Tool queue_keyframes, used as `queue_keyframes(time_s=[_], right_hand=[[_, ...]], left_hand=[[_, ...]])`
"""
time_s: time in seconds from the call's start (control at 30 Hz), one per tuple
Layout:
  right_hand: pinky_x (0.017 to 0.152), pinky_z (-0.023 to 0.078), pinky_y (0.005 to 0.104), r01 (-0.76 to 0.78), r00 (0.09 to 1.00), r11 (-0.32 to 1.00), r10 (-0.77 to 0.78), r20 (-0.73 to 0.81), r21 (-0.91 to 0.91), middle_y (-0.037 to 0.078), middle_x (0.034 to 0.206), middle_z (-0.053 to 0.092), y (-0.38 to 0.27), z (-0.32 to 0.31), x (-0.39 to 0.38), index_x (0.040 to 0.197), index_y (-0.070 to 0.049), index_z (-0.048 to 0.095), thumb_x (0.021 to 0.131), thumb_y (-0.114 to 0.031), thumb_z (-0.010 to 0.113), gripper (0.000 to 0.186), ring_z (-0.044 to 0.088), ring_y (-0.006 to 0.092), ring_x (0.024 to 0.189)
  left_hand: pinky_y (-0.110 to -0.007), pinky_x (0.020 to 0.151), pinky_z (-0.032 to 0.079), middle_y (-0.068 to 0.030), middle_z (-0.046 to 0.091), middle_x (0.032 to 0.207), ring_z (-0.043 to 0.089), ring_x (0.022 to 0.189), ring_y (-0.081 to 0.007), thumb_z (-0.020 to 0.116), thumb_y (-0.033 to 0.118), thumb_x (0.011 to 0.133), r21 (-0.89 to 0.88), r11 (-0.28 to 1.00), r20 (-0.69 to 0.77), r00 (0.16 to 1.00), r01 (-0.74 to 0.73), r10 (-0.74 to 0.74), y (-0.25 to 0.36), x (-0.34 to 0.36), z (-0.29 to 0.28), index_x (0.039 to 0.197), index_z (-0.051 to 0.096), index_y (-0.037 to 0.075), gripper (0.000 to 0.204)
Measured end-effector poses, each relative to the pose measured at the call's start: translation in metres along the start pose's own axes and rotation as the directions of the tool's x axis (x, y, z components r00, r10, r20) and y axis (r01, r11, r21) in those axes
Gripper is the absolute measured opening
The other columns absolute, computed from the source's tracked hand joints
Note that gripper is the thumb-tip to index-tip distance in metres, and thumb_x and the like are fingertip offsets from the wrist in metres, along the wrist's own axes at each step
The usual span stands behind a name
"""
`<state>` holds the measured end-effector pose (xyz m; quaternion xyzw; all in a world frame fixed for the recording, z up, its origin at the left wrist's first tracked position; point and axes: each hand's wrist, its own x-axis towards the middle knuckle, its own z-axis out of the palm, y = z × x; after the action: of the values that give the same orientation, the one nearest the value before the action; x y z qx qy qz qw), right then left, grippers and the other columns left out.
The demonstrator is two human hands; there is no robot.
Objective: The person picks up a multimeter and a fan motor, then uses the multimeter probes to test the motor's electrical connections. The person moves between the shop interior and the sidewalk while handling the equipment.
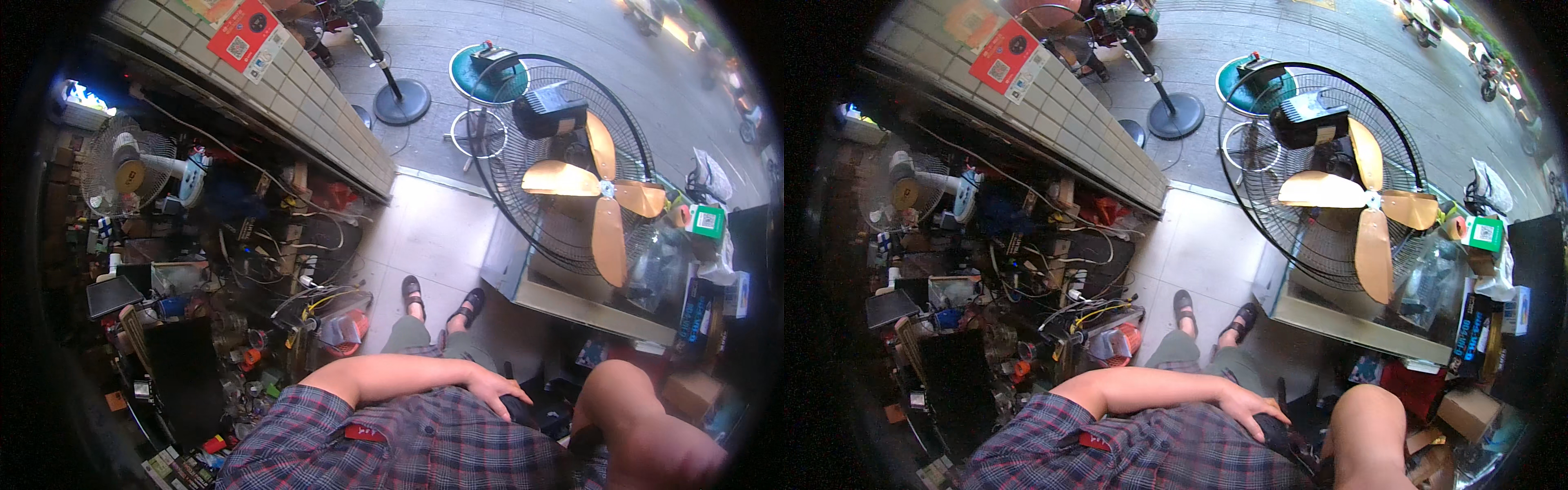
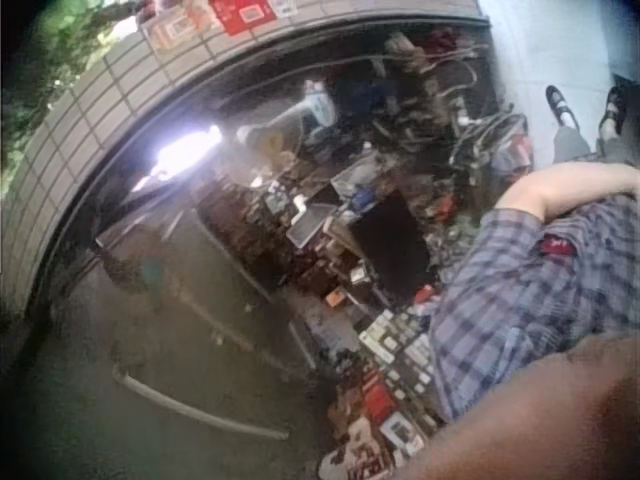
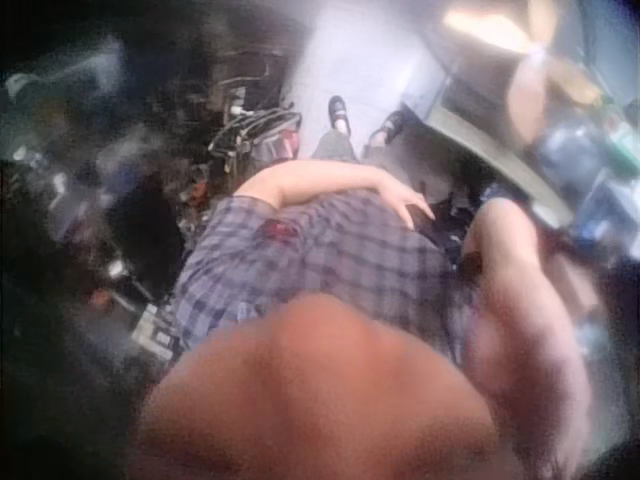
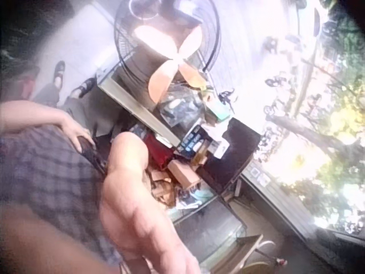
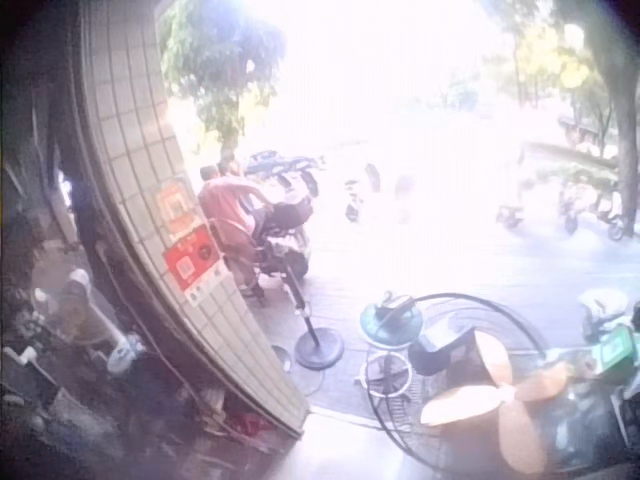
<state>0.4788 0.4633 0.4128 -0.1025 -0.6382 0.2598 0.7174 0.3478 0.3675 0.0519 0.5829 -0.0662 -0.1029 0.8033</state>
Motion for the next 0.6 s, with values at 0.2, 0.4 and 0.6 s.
queue_keyframes(time_s=[0.2, 0.4, 0.6], right_hand=[[0.073, 0.052, 0.0353, 0.014, 1.0, 0.998, -0.015, -0.018, -0.068, 0.009, 0.096, 0.058, -0.013, -0.015, 0.0, 0.107, -0.007, 0.061, 0.092, -0.006, 0.068, 0.016, 0.06, 0.0214, 0.087], [0.071, 0.052, 0.0359, 0.072, 0.997, 0.987, -0.076, -0.023, -0.145, 0.009, 0.094, 0.06, -0.035, -0.027, 0.0, 0.107, -0.006, 0.061, 0.091, -0.004, 0.066, 0.017, 0.061, 0.0219, 0.085], [0.069, 0.052, 0.0366, 0.082, 0.995, 0.965, -0.091, -0.027, -0.251, 0.01, 0.092, 0.062, -0.039, -0.031, 0.011, 0.107, -0.005, 0.061, 0.09, -0.003, 0.065, 0.018, 0.061, 0.0224, 0.082]], left_hand=[[-0.041, 0.124, 0.029, -0.0222, 0.033, 0.165, 0.036, 0.151, -0.0328, 0.069, 0.052, 0.098, -0.052, 0.982, -0.084, 0.979, 0.182, -0.186, 0.018, -0.029, -0.022, 0.166, 0.019, 0.004, 0.097], [-0.04, 0.109, 0.05, -0.0128, 0.06, 0.144, 0.064, 0.123, -0.0239, 0.061, 0.028, 0.1, -0.523, 0.847, -0.664, 0.576, 0.098, -0.477, -0.032, -0.11, -0.042, 0.162, 0.033, 0.008, 0.07], [-0.039, 0.08, 0.056, -0.0112, 0.07, 0.115, 0.069, 0.095, -0.0243, 0.068, 0.046, 0.1, -0.612, 0.696, -0.593, -0.364, -0.376, -0.719, -0.182, -0.279, 0.007, 0.126, 0.063, 0.009, 0.046]])
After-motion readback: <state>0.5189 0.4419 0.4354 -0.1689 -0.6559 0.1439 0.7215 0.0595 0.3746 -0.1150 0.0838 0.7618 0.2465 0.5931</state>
